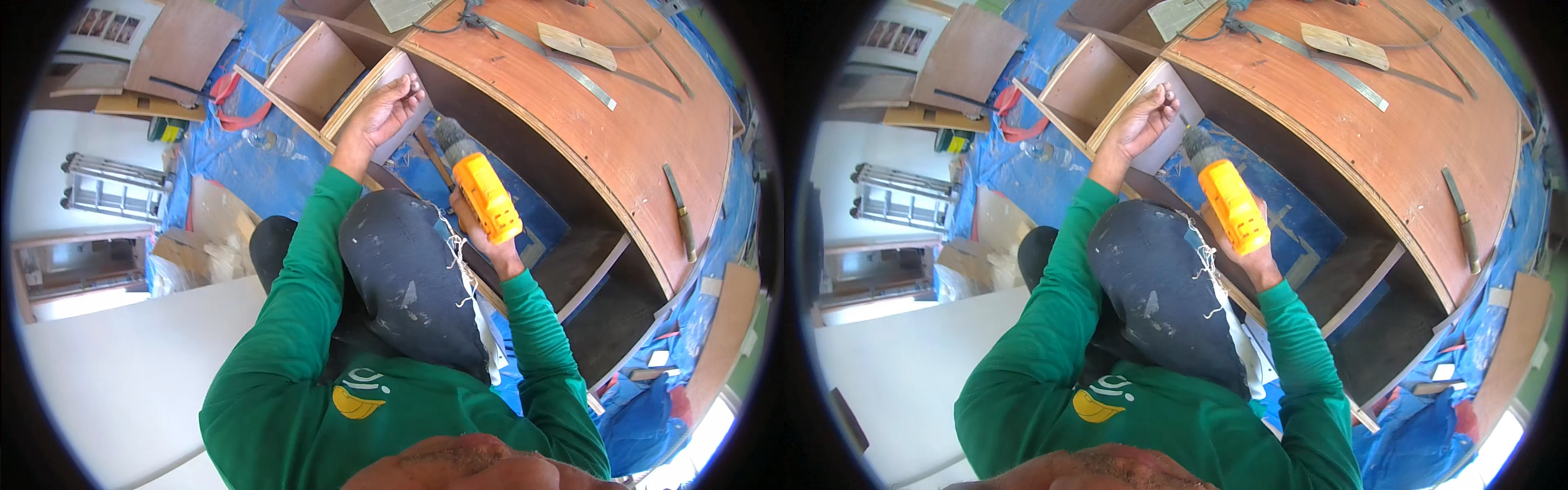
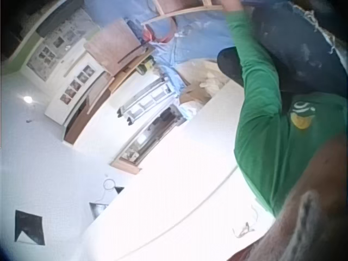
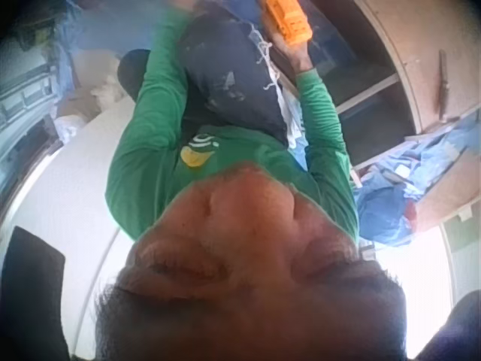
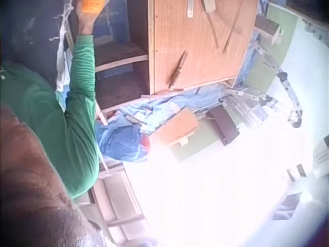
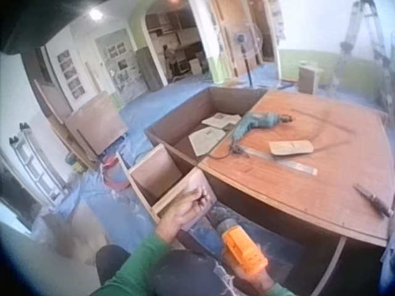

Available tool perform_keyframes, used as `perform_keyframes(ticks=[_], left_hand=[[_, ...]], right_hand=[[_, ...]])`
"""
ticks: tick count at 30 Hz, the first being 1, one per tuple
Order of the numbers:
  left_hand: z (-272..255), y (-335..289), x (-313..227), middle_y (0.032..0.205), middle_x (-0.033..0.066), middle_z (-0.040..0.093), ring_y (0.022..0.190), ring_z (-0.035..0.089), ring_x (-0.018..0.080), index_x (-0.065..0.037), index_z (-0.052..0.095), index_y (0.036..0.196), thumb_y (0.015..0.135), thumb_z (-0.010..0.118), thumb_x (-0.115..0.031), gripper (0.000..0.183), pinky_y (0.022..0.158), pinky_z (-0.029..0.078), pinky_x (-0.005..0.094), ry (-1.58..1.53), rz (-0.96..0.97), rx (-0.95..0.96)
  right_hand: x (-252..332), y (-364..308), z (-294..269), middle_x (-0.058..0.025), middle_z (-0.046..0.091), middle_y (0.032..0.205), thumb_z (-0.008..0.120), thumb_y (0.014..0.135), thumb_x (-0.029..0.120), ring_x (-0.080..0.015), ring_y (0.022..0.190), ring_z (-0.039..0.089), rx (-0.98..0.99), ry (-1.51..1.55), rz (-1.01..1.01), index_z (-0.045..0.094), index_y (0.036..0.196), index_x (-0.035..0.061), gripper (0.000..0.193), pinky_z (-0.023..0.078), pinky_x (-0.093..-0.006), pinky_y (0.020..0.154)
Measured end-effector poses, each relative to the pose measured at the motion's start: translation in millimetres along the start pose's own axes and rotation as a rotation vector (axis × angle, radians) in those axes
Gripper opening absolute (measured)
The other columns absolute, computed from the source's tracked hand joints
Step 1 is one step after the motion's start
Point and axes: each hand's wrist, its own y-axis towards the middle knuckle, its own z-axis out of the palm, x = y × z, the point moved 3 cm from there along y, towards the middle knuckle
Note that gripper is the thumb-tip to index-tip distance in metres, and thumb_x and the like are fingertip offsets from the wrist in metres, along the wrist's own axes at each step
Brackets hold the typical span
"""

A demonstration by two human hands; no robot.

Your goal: The person kneels on the floor and uses a cordless drill to fasten screws into a wooden cabinet frame. They align and secure a wooden panel into the cabinet structure while other workers are visible in the background.

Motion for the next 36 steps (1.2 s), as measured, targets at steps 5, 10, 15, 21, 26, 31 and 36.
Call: perform_keyframes(ticks=[5, 10, 15, 21, 26, 31, 36], left_hand=[[-30.9, 14.0, 38.2, 0.102, 0.0047, 0.067, 0.102, 0.065, 0.0188, -0.004, 0.068, 0.111, 0.105, 0.069, -0.018, 0.016, 0.096, 0.057, 0.0318, -0.233, 0.015, -0.020], [-47.0, 30.4, 50.6, 0.101, 0.0076, 0.069, 0.103, 0.065, 0.0217, -0.003, 0.068, 0.106, 0.105, 0.068, -0.016, 0.014, 0.103, 0.056, 0.0367, -0.413, 0.042, -0.077], [-56.0, 34.2, 59.7, 0.103, 0.0094, 0.067, 0.104, 0.065, 0.0229, -0.001, 0.067, 0.105, 0.107, 0.065, -0.015, 0.014, 0.103, 0.056, 0.0362, -0.485, 0.065, -0.131], [-41.9, 33.9, 64.6, 0.103, 0.0104, 0.066, 0.105, 0.065, 0.0235, -0.001, 0.064, 0.105, 0.109, 0.062, -0.015, 0.014, 0.104, 0.056, 0.0356, -0.515, 0.068, -0.122], [-42.3, 31.5, 61.6, 0.102, 0.0098, 0.066, 0.106, 0.066, 0.0233, -0.001, 0.063, 0.105, 0.109, 0.061, -0.015, 0.014, 0.104, 0.056, 0.0362, -0.488, 0.123, -0.127], [-48.2, 32.1, 60.0, 0.103, 0.0091, 0.066, 0.107, 0.068, 0.0236, -0.001, 0.063, 0.106, 0.109, 0.060, -0.015, 0.014, 0.105, 0.056, 0.0352, -0.493, 0.158, -0.094], [-39.7, 37.2, 57.2, 0.101, 0.0088, 0.066, 0.104, 0.069, 0.0256, -0.001, 0.063, 0.108, 0.110, 0.059, -0.013, 0.013, 0.101, 0.057, 0.0365, -0.527, 0.142, -0.124]], right_hand=[[-20.8, 32.6, 25.0, -0.0042, 0.074, 0.086, 0.077, 0.093, 0.023, -0.0180, 0.079, 0.070, 0.052, 0.241, 0.376, 0.075, 0.107, 0.0068, 0.022, 0.056, -0.0350, 0.076], [-34.7, 57.8, 50.8, -0.0029, 0.074, 0.087, 0.077, 0.091, 0.023, -0.0160, 0.079, 0.069, 0.071, 0.302, 0.482, 0.075, 0.107, 0.0058, 0.024, 0.055, -0.0338, 0.075], [-44.1, 59.2, 62.3, -0.0036, 0.073, 0.087, 0.077, 0.090, 0.019, -0.0162, 0.079, 0.070, 0.041, 0.328, 0.505, 0.073, 0.112, 0.0048, 0.027, 0.056, -0.0335, 0.076], [-44.1, 57.3, 59.4, -0.0048, 0.071, 0.088, 0.073, 0.091, 0.012, -0.0165, 0.078, 0.069, 0.011, 0.403, 0.510, 0.070, 0.113, 0.0039, 0.024, 0.056, -0.0332, 0.073], [-28.5, 61.4, 60.7, -0.0060, 0.068, 0.087, 0.070, 0.093, 0.008, -0.0175, 0.077, 0.068, -0.012, 0.411, 0.497, 0.067, 0.116, 0.0033, 0.024, 0.056, -0.0344, 0.071], [-27.4, 63.9, 63.5, -0.0058, 0.070, 0.088, 0.073, 0.093, 0.012, -0.0169, 0.078, 0.068, 0.010, 0.319, 0.499, 0.069, 0.115, 0.0034, 0.024, 0.057, -0.0340, 0.072], [-63.8, 69.1, 47.3, -0.0048, 0.069, 0.088, 0.072, 0.093, 0.013, -0.0152, 0.076, 0.067, -0.016, -0.109, 0.214, 0.070, 0.112, 0.0036, 0.021, 0.056, -0.0334, 0.068]])
